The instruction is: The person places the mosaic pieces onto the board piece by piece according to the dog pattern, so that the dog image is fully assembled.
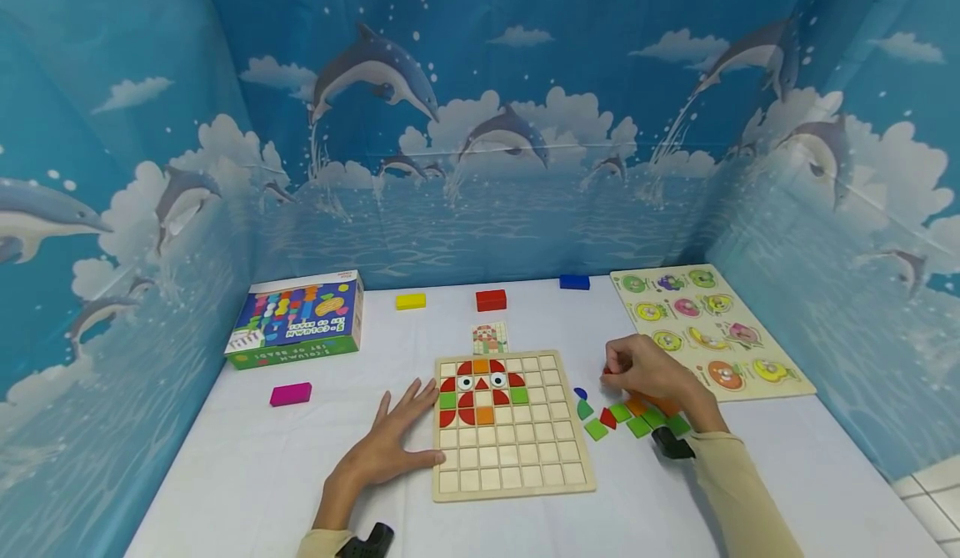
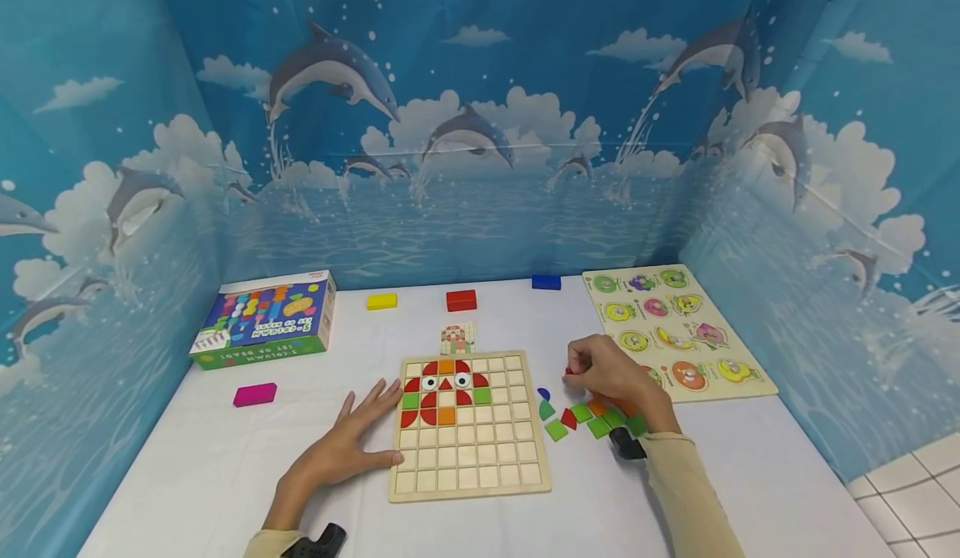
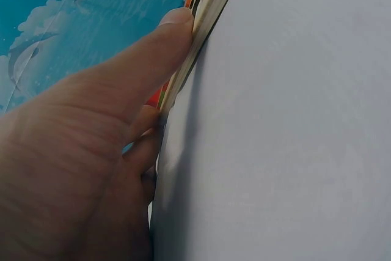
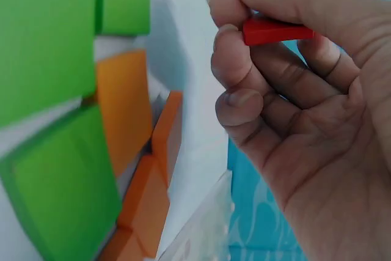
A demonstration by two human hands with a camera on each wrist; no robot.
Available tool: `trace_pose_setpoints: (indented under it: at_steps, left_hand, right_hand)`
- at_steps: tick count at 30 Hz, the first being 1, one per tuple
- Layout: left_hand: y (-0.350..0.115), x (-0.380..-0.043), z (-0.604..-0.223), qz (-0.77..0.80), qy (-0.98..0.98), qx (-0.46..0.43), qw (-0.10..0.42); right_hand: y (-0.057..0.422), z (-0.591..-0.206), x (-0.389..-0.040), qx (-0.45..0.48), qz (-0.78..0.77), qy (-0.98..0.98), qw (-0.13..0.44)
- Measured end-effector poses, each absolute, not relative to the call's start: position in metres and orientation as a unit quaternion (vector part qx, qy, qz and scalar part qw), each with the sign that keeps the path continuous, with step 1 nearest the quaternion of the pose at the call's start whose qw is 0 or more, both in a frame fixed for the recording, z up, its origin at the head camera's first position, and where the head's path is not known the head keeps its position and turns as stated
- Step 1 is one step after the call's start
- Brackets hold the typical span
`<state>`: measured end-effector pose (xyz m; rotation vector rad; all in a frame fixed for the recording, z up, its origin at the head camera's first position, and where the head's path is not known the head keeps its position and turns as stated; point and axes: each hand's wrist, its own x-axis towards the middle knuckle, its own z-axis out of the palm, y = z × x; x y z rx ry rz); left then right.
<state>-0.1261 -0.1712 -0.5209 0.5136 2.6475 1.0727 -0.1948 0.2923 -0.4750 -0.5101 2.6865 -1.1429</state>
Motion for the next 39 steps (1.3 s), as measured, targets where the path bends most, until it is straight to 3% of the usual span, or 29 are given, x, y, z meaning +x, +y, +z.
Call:
trace_pose_setpoints:
  at_steps: [28,39]
  left_hand:
    - [-0.170,-0.125,-0.518,0.379,0.899,0.185,0.115]
    - [-0.170,-0.125,-0.518,0.379,0.899,0.186,0.114]
  right_hand:
    - [0.252,-0.479,-0.194,-0.275,-0.510,0.794,0.186]
    - [0.220,-0.482,-0.188,-0.274,-0.493,0.811,0.156]
